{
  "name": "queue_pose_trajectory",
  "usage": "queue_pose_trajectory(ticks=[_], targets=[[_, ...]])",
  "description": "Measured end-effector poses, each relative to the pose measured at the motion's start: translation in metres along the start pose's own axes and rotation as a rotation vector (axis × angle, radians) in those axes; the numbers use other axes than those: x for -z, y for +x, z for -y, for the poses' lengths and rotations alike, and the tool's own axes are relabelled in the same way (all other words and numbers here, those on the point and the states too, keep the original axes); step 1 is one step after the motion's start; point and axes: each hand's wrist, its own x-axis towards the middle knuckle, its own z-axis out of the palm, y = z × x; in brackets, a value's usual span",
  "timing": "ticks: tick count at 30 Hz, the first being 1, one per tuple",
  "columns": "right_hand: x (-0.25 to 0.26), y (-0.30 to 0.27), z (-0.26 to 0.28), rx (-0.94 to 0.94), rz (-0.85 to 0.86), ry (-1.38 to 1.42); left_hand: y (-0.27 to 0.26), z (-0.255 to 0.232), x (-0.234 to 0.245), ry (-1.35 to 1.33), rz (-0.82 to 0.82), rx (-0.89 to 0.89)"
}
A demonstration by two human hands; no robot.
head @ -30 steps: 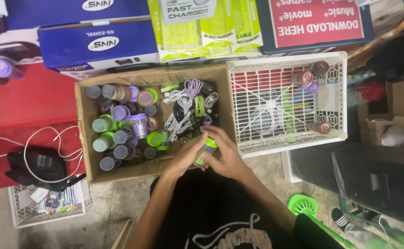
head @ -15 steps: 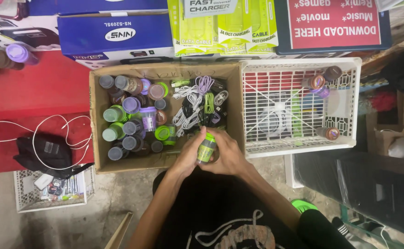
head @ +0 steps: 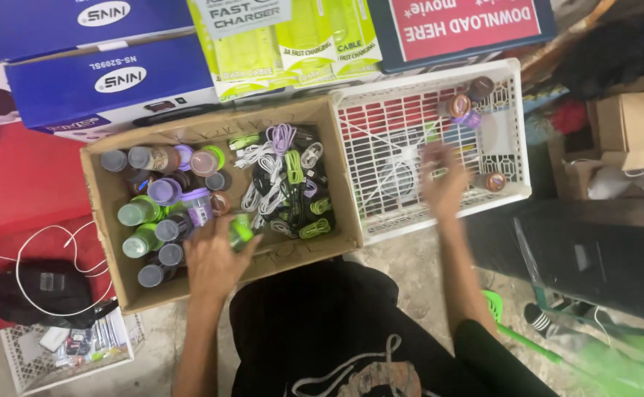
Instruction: Organizing small electronic accessories and items into boxes and bins.
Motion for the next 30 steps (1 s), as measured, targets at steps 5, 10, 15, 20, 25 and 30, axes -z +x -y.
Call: queue_pose_trajectory(ticks=[5, 10, 15, 20, 25, 30], targets=[[0.045, 0.002, -0.194, -0.344, 0.169, -0.758, -0.006, 0.052, -0.036, 0.244, -0.09, -0.127], [0.061, -0.009, -0.223, -0.777, 0.401, -0.917, -0.005, 0.066, -0.052, 0.231, -0.067, -0.077], [0.052, -0.034, -0.29, -0.565, 0.417, -1.041, -0.014, 0.048, -0.04, 0.214, -0.044, -0.037], [0.054, -0.025, -0.272, -0.605, 0.511, -1.168, -0.018, 0.034, -0.029, 0.104, -0.108, -0.108], [0.062, -0.004, -0.203, -0.597, 0.504, -0.962, -0.021, 0.018, -0.012, -0.107, -0.178, -0.201], [0.037, 0.013, -0.012, 0.084, 0.197, -0.012, -0.017, -0.025, -0.007, -0.475, -0.105, -0.287]])
